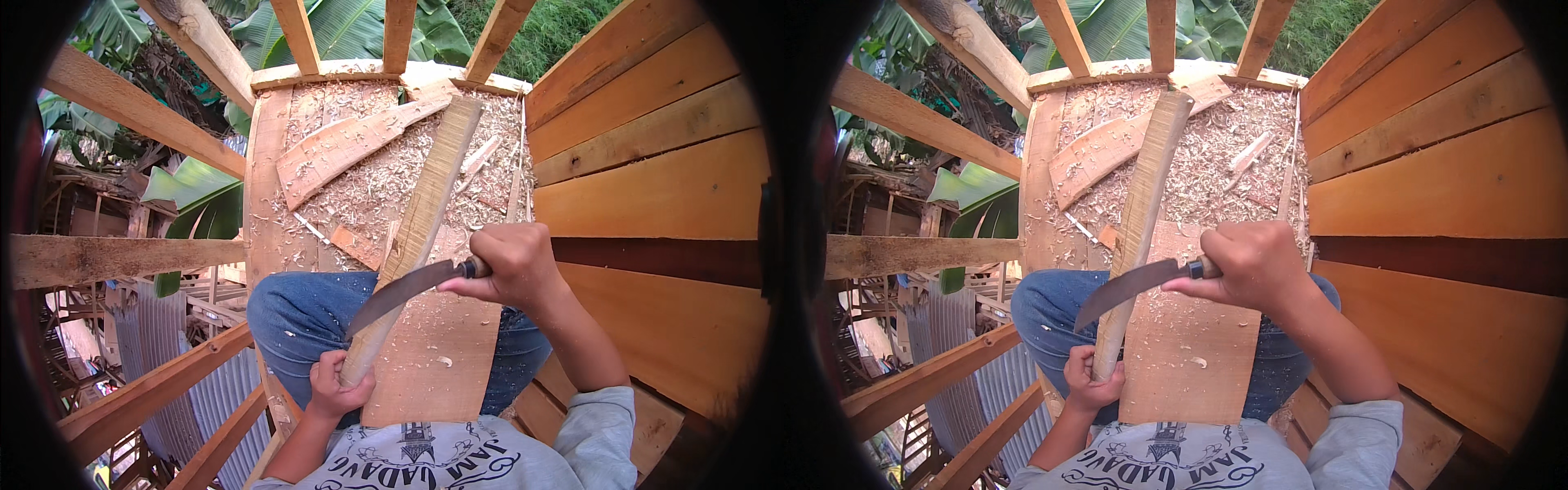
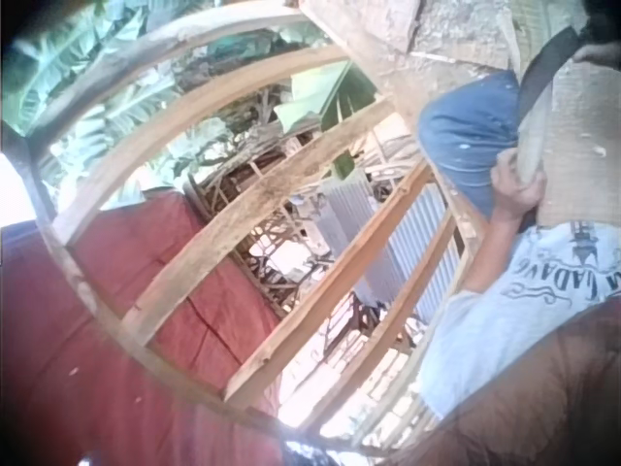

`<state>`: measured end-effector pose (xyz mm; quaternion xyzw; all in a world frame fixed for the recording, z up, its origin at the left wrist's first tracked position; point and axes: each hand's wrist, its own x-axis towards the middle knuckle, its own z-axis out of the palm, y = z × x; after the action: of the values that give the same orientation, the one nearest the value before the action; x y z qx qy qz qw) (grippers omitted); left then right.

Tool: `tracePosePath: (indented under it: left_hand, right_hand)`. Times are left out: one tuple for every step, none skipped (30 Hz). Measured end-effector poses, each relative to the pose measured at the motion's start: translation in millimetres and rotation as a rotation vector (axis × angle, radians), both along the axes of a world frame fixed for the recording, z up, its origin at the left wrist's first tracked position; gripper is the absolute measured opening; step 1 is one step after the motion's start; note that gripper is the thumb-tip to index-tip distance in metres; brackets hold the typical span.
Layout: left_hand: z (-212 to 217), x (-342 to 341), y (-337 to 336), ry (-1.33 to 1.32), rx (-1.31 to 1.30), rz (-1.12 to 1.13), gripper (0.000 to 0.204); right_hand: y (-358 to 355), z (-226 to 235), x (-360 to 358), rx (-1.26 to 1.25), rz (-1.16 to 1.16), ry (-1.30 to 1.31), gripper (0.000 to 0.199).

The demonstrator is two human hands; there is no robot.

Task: The person sits cross-legged on a wooden platform and uses a curved blade to shave and shape a long, thin piece of wood. They hold the wood with their left hand and repeatedly scrape the surface with the blade in their right hand, creating wood shavings.

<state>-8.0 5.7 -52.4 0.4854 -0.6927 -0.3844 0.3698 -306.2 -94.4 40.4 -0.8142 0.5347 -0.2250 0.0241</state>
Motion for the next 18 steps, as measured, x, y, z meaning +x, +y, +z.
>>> tracePosePath:
  left_hand:
    - [6.0,-2.3,-1.9,-0.017,0.006,-0.007,0.036]
    - [8.1,-2.5,-0.8,-0.034,0.016,-0.006,0.035]
    - [8.4,-1.9,-1.1,-0.039,0.007,-0.003,0.034]
    - [7.8,-0.7,-0.1,-0.044,-0.002,0.0,0.034]
    - [6.8,0.5,0.9,-0.049,-0.011,0.004,0.034]
    - [4.9,0.6,2.5,-0.04,-0.004,0.002,0.034]
    - [2.5,0.5,3.6,-0.031,-0.001,0.0,0.034]
    - [2.1,0.0,3.4,-0.022,0.002,-0.002,0.034]
    - [4.9,-1.2,2.6,-0.028,0.027,-0.015,0.035]
    - [9.0,-5.4,-1.2,-0.033,0.052,-0.023,0.035]
    - [11.6,-8.5,-5.7,-0.04,0.067,-0.027,0.036]
    - [9.5,-8.1,-6.1,-0.038,0.051,-0.012,0.036]
    - [5.9,-3.7,-0.1,-0.041,0.048,-0.006,0.036]
    - [5.9,1.7,3.3,-0.053,0.043,0.008,0.036]
    - [6.3,2.9,2.0,-0.052,0.042,0.027,0.036]
    - [7.6,0.0,1.5,-0.034,0.052,0.018,0.036]
    - [8.7,-2.1,1.7,-0.016,0.062,0.009,0.036]
    - [9.7,-2.5,1.2,-0.04,0.059,0.015,0.036]
  right_hand:
    - [-6.8,-9.2,-15.0,0.092,-0.237,-0.211,0.058]
    - [-17.5,-4.5,-31.2,0.184,-0.399,-0.262,0.058]
    - [-26.2,0.4,-41.9,0.269,-0.555,-0.322,0.058]
    - [-18.5,-1.3,-34.3,0.245,-0.506,-0.375,0.058]
    - [-3.0,-7.7,-19.0,0.212,-0.381,-0.5,0.06]
    - [-3.1,-8.3,-17.7,0.129,-0.257,-0.355,0.06]
    - [-3.7,-8.0,-16.3,0.041,-0.134,-0.209,0.059]
    - [-4.3,-7.7,-15.6,-0.047,-0.013,-0.061,0.059]
    - [-9.0,-7.4,-23.4,0.069,-0.188,-0.186,0.06]
    - [-23.3,-6.9,-39.9,0.184,-0.359,-0.309,0.06]
    - [-33.0,-6.0,-49.6,0.291,-0.523,-0.436,0.061]
    - [-23.5,-16.4,-40.2,0.24,-0.468,-0.485,0.06]
    - [-9.6,-19.8,-20.8,0.165,-0.326,-0.532,0.058]
    - [-4.8,-17.9,-7.4,0.019,-0.141,-0.323,0.058]
    - [-6.2,-17.5,1.0,-0.134,0.052,-0.109,0.058]
    - [-9.4,-29.5,-6.9,-0.109,-0.028,-0.154,0.058]
    - [-22.2,-35.7,-25.5,0.085,-0.401,-0.426,0.057]
    - [-32.7,-28.5,-34.6,0.133,-0.475,-0.449,0.056]
